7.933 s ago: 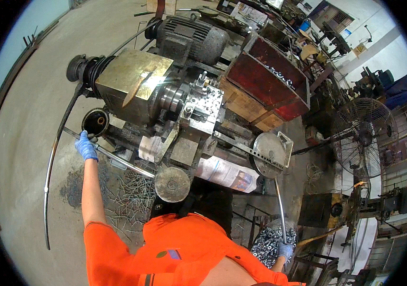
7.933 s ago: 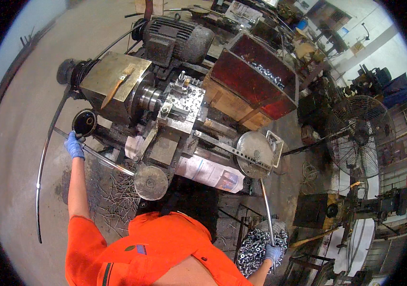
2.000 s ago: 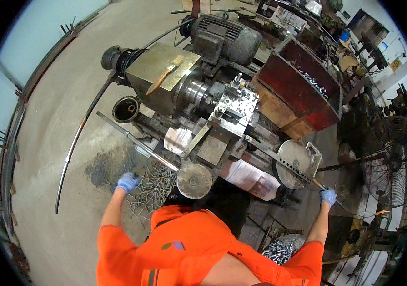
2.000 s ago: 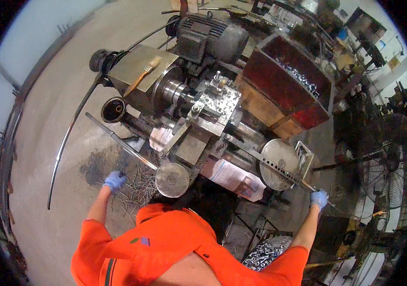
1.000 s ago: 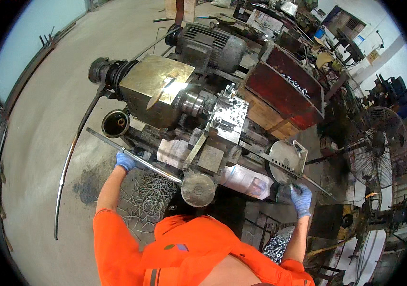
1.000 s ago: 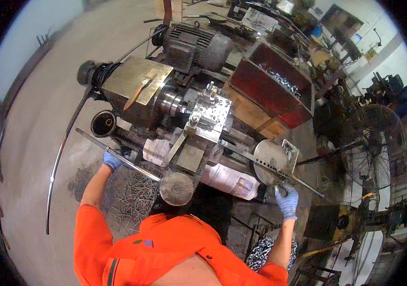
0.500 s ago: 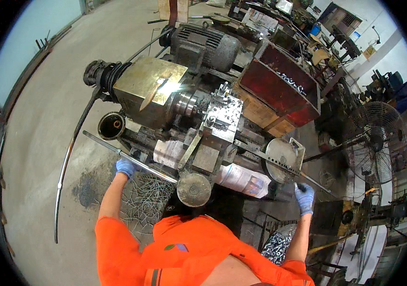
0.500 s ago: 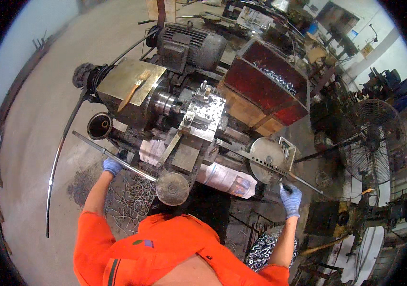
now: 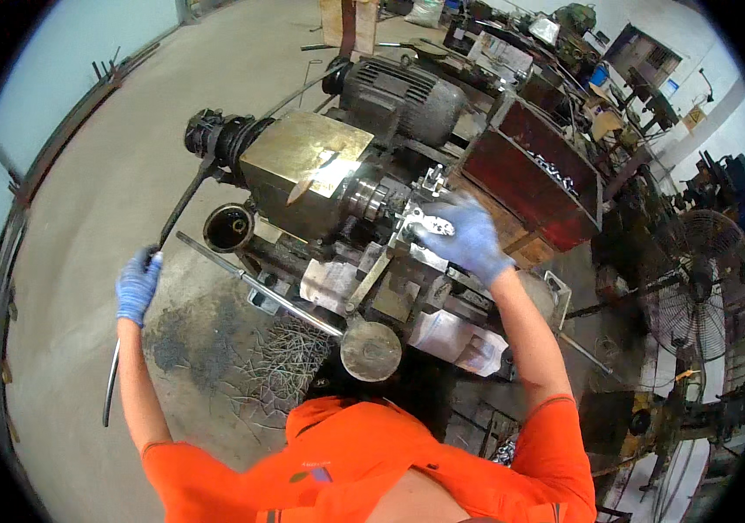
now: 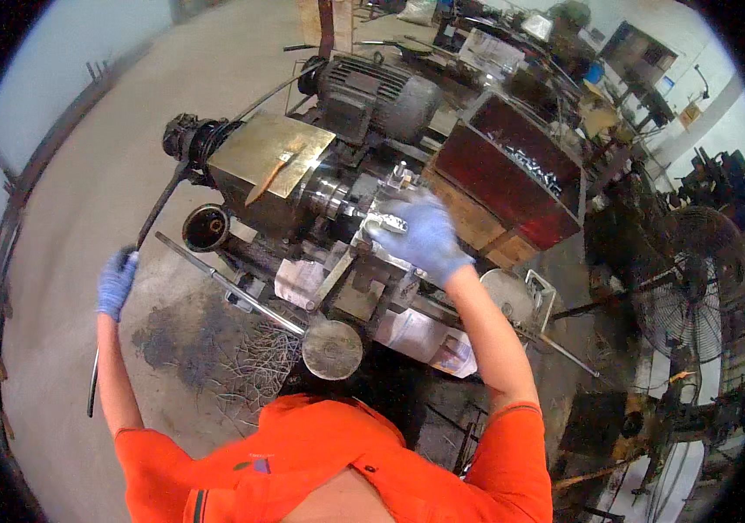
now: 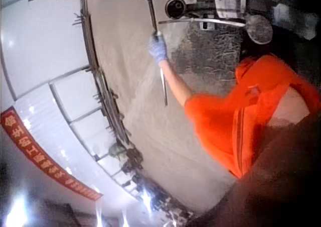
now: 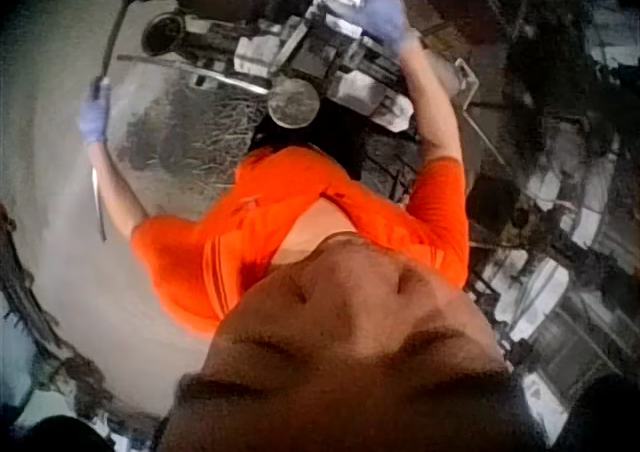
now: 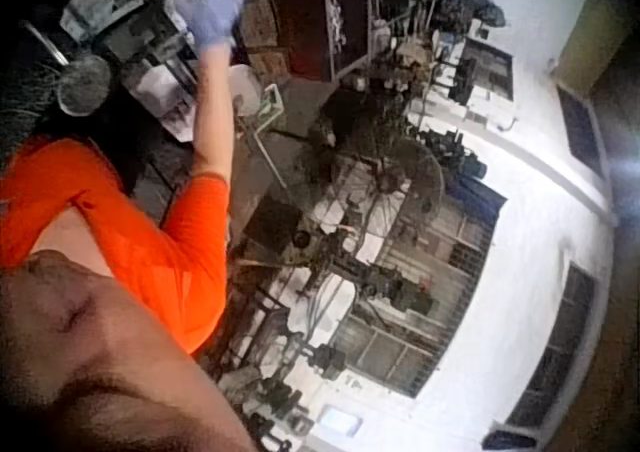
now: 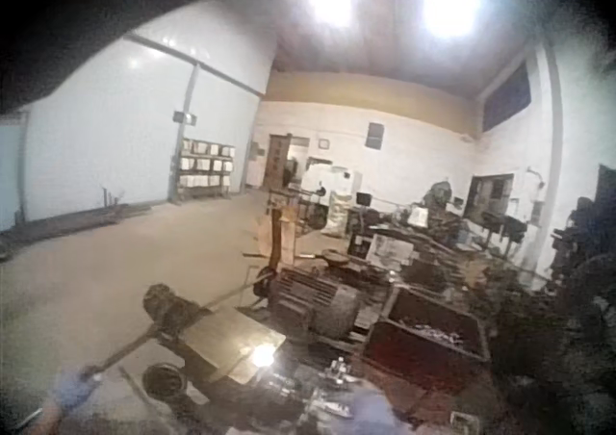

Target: The person uses a metal lathe to process cylindrical metal pieces, applying a tool to the rotating part, occasionally brushing away debris, and then moving the finished piece into a storage bin.

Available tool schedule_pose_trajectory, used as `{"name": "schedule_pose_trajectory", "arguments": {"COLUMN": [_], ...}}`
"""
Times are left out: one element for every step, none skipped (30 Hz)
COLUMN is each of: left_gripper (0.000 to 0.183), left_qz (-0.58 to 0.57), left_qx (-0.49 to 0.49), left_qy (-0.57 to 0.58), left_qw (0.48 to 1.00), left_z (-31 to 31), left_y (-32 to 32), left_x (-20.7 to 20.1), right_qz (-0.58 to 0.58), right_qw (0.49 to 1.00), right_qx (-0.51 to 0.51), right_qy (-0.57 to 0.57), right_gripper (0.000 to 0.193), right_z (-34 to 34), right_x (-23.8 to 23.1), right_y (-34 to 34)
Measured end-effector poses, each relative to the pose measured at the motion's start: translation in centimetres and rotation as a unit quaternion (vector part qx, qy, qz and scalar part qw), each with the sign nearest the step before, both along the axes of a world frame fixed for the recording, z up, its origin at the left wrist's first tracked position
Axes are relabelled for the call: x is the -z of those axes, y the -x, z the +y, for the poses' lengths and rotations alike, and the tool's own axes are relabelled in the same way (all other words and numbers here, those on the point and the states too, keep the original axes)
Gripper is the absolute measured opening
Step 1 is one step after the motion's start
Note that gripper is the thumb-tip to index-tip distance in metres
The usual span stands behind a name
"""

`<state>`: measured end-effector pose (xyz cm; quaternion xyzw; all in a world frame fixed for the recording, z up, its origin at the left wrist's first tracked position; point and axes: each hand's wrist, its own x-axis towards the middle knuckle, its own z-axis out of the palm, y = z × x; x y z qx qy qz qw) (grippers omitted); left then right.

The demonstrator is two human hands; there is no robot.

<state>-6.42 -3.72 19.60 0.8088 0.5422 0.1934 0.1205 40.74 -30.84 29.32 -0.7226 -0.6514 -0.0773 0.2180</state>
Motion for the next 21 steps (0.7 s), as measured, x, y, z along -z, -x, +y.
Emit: {"name": "schedule_pose_trajectory", "arguments": {"left_gripper": [0.035, 0.036, 0.037, 0.039, 0.040, 0.048, 0.055, 0.056, 0.053, 0.051, 0.049, 0.047, 0.045, 0.044, 0.043, 0.042, 0.042, 0.041, 0.041, 0.041, 0.040], "left_qz": [-0.010, -0.020, -0.007, 0.005, 0.016, -0.066, 0.117, 0.111, 0.119, 0.126, 0.112, 0.101, 0.090, 0.092, 0.093, 0.094, 0.105, 0.117, 0.129, 0.096, 0.094], "left_qx": [-0.020, -0.040, -0.076, -0.110, -0.143, -0.187, -0.162, -0.186, -0.186, -0.185, -0.190, -0.197, -0.201, -0.199, -0.198, -0.194, -0.165, -0.139, -0.112, -0.075, -0.063], "left_qy": [-0.058, -0.114, -0.075, -0.036, 0.004, 0.227, -0.017, -0.064, -0.013, 0.035, 0.039, 0.042, 0.045, 0.038, 0.031, 0.019, 0.027, 0.037, 0.046, 0.058, 0.043], "left_qw": [0.998, 0.992, 0.994, 0.993, 0.990, 0.954, 0.980, 0.974, 0.975, 0.974, 0.975, 0.974, 0.974, 0.975, 0.975, 0.976, 0.980, 0.983, 0.984, 0.991, 0.993], "left_z": [1.1, 2.0, 2.4, 2.5, 2.3, 1.3, -2.4, -4.2, -5.5, -6.6, -7.9, -9.5, -10.4, -10.8, -11.1, -10.9, -10.2, -9.4, -8.5, -7.4, -6.6], "left_y": [2.1, 4.1, 5.8, 7.2, 8.2, 8.2, 4.6, 3.5, 2.9, 2.3, 0.9, -0.4, -1.3, -1.6, -1.7, -1.9, -1.9, -1.5, -1.3, -1.4, -1.4], "left_x": [0.0, 0.0, 0.3, 0.7, 1.5, 3.1, 3.7, 4.0, 3.5, 2.6, 2.1, 1.4, 1.1, 1.4, 1.9, 1.8, 1.6, 1.7, 1.6, 1.4, 1.5], "right_qz": [-0.022, -0.051, -0.060, -0.046, -0.032, -0.057, -0.084, -0.086, -0.081, -0.075, -0.075, -0.076, -0.067, -0.058, -0.051, -0.067, -0.109, -0.077, -0.045, -0.034, -0.048], "right_qw": [0.999, 0.996, 0.993, 0.982, 0.965, 0.967, 0.967, 0.975, 0.972, 0.968, 0.964, 0.969, 0.969, 0.969, 0.969, 0.970, 0.974, 0.975, 0.975, 0.977, 0.972], "right_qx": [-0.026, -0.005, -0.014, -0.005, 0.005, 0.016, 0.039, 0.040, 0.036, 0.034, 0.037, 0.023, 0.027, 0.033, 0.037, 0.036, 0.017, 0.031, 0.046, 0.043, 0.046], "right_qy": [0.019, 0.076, 0.101, 0.182, 0.261, 0.249, 0.237, 0.199, 0.218, 0.235, 0.252, 0.234, 0.236, 0.237, 0.237, 0.232, 0.196, 0.206, 0.215, 0.205, 0.223], "right_gripper": [0.035, 0.037, 0.038, 0.040, 0.041, 0.044, 0.046, 0.050, 0.053, 0.056, 0.059, 0.059, 0.059, 0.059, 0.059, 0.058, 0.056, 0.054, 0.053, 0.050, 0.050], "right_z": [2.0, 3.6, 5.2, 6.8, 7.9, 8.6, 8.9, 9.2, 9.2, 9.3, 9.2, 9.3, 9.1, 8.8, 8.6, 8.6, 8.3, 8.5, 8.5, 8.1, 8.4], "right_x": [0.8, 0.7, 1.0, 1.0, 1.2, 2.0, 3.0, 4.6, 4.5, 4.0, 3.5, 3.7, 3.5, 3.2, 2.9, 3.1, 3.2, 3.4, 3.4, 3.4, 3.6], "right_y": [0.4, 1.3, 2.0, 2.3, 2.6, 2.9, 2.3, 1.7, 2.0, 2.5, 2.6, 2.5, 2.7, 2.9, 3.1, 2.9, 2.7, 2.8, 2.8, 2.7, 2.7]}}
